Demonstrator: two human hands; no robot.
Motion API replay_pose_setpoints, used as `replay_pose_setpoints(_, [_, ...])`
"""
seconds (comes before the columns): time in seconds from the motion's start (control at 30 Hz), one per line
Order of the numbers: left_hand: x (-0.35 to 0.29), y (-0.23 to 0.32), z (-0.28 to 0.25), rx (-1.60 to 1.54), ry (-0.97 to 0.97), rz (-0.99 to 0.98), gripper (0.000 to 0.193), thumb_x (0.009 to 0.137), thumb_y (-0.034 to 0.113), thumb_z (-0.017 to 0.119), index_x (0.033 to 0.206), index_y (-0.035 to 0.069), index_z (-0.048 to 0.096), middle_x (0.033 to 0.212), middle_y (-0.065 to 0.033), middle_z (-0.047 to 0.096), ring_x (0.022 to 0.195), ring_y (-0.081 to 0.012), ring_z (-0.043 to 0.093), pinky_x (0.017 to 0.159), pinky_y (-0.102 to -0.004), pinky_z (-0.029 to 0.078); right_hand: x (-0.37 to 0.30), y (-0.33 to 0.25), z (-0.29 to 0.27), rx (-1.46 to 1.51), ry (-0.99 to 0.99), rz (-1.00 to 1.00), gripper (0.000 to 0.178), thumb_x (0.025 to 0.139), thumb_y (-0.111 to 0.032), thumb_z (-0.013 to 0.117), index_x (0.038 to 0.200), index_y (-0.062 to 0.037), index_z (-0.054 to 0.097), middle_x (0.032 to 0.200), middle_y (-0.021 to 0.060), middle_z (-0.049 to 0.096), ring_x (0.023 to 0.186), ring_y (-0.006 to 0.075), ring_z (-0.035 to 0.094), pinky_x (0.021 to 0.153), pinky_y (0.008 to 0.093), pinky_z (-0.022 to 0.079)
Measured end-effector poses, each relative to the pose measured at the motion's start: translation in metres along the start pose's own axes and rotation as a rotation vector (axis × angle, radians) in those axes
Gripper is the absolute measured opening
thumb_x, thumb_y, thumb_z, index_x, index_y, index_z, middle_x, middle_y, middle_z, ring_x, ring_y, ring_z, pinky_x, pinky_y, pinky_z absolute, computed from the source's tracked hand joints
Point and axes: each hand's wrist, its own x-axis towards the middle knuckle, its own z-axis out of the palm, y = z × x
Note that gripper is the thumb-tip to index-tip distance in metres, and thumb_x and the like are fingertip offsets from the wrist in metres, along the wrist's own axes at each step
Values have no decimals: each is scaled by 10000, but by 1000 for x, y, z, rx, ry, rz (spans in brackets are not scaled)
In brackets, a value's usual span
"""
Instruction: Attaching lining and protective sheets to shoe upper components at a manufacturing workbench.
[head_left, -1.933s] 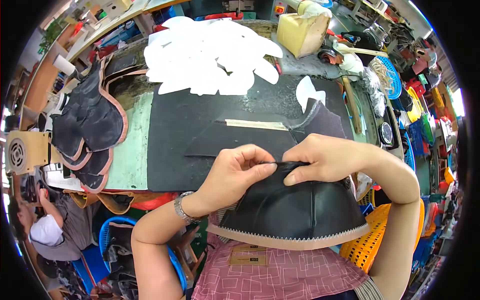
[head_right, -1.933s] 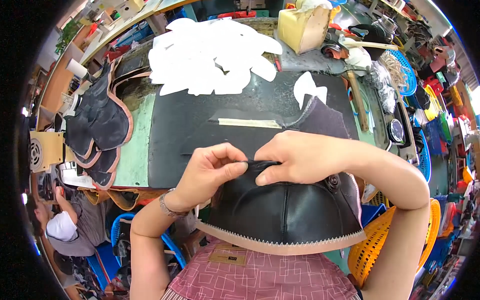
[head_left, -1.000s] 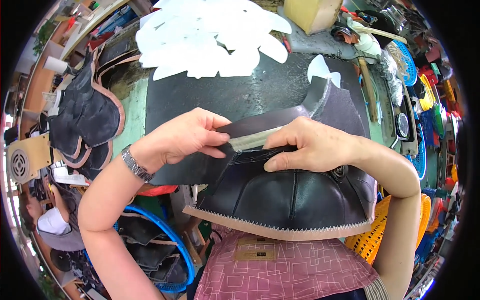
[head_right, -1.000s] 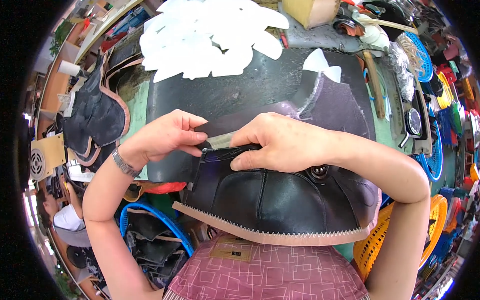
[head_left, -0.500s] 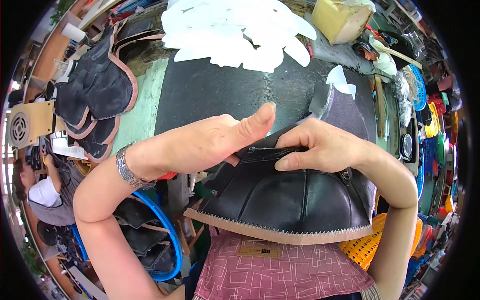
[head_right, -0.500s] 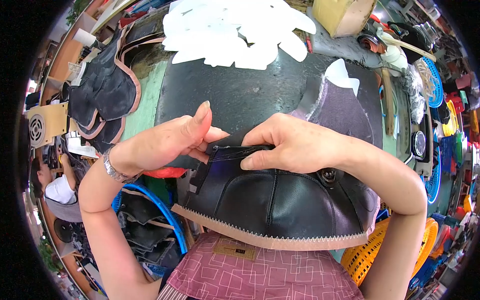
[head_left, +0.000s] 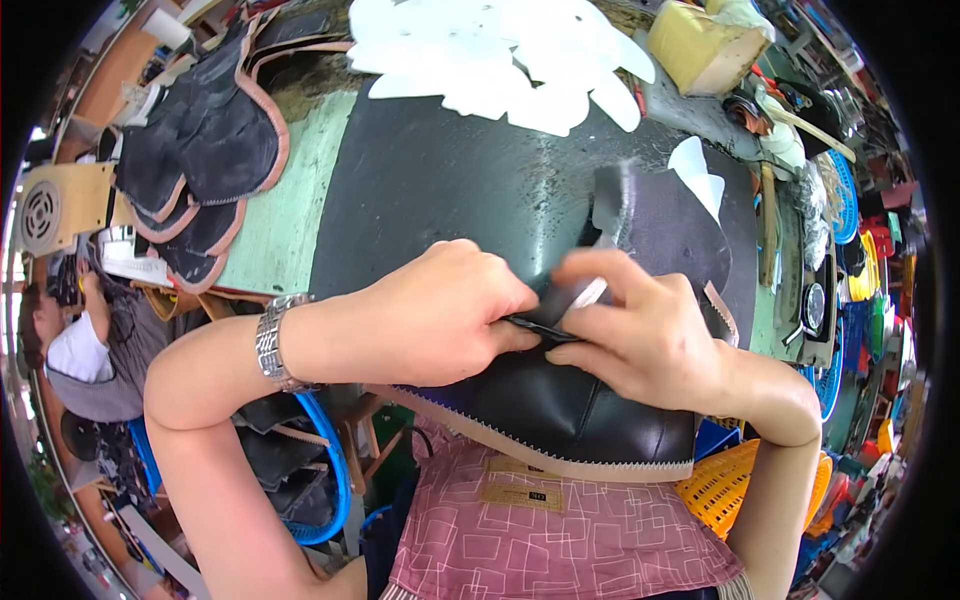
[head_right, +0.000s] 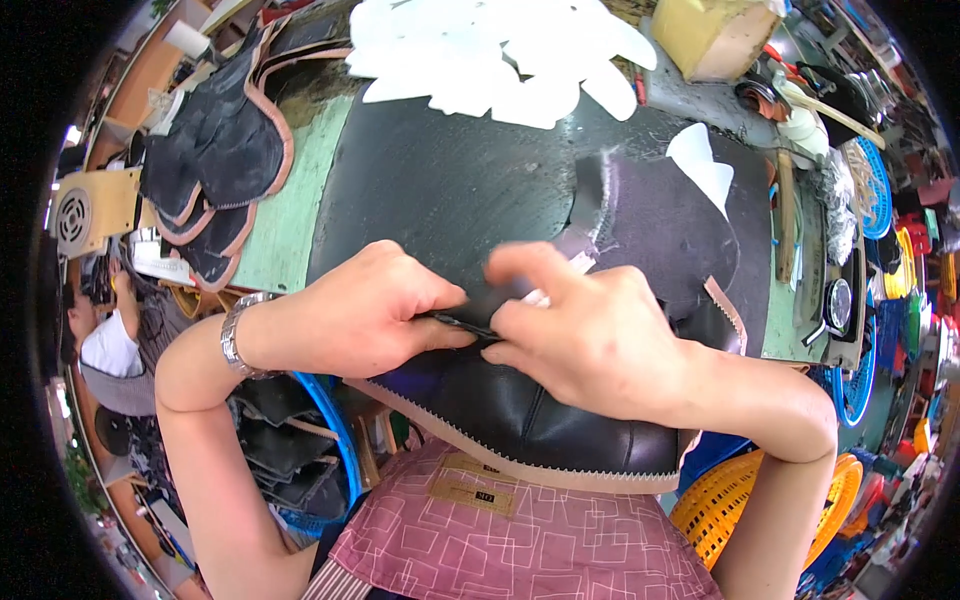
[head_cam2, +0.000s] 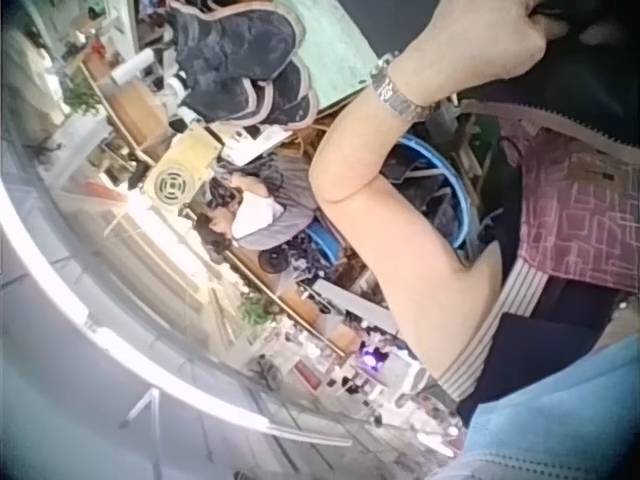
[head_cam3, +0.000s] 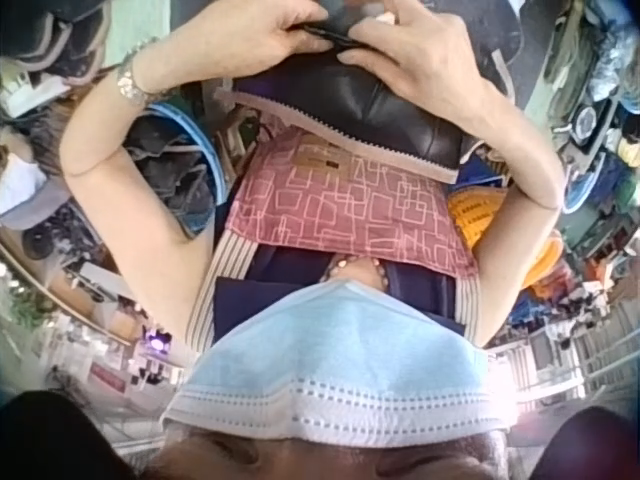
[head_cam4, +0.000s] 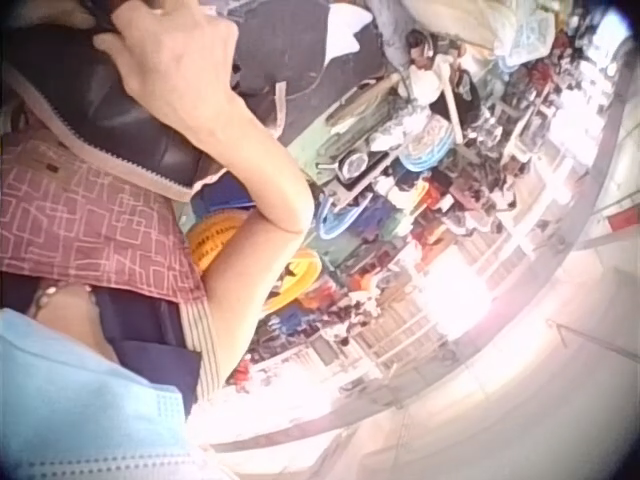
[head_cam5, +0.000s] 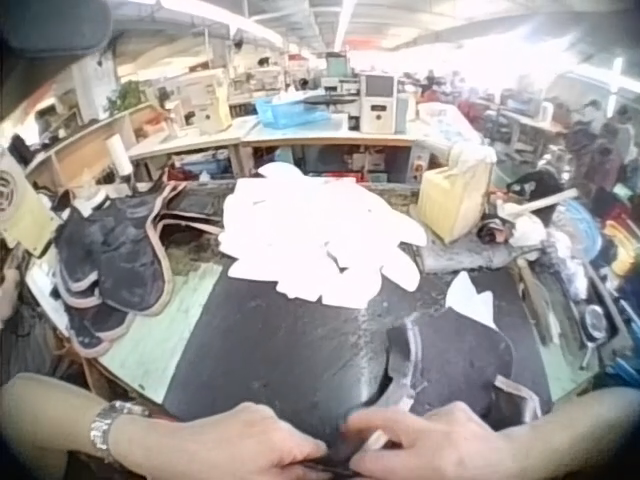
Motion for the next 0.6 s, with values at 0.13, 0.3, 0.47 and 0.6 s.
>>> replay_pose_setpoints(0.13, [-3,-3,2,-66,-14,-8,139,810,137,627,829,0,624,613,-198,494,504,-305,442,490,-340,385,6,22,4,308,-102,-37,199,726,-150,712,820,-20,593,808,104,565,679,266,593,592,333,487])
replay_pose_setpoints(0.3, [-12,-6,-5,-367,-216,-299,190,822,160,641,841,-28,621,559,-31,505,527,-61,386,482,-275,352,5,11,-1,293,-159,115,169,732,-131,712,767,-3,606,694,100,533,602,255,537,528,339,416])
replay_pose_setpoints(0.47, [-30,-15,4,-296,-257,-244,255,726,167,664,863,-42,612,634,-126,591,583,-175,544,549,-325,438,5,8,-2,311,-145,202,172,730,-114,714,754,13,600,677,102,528,588,241,520,522,328,400])
replay_pose_setpoints(0.6, [-53,-25,25,-460,-348,-433,262,798,180,637,947,-29,589,715,-128,626,637,-125,557,595,-303,456,6,9,-4,330,-174,258,178,731,-120,714,757,14,600,677,107,530,597,248,529,527,328,403])
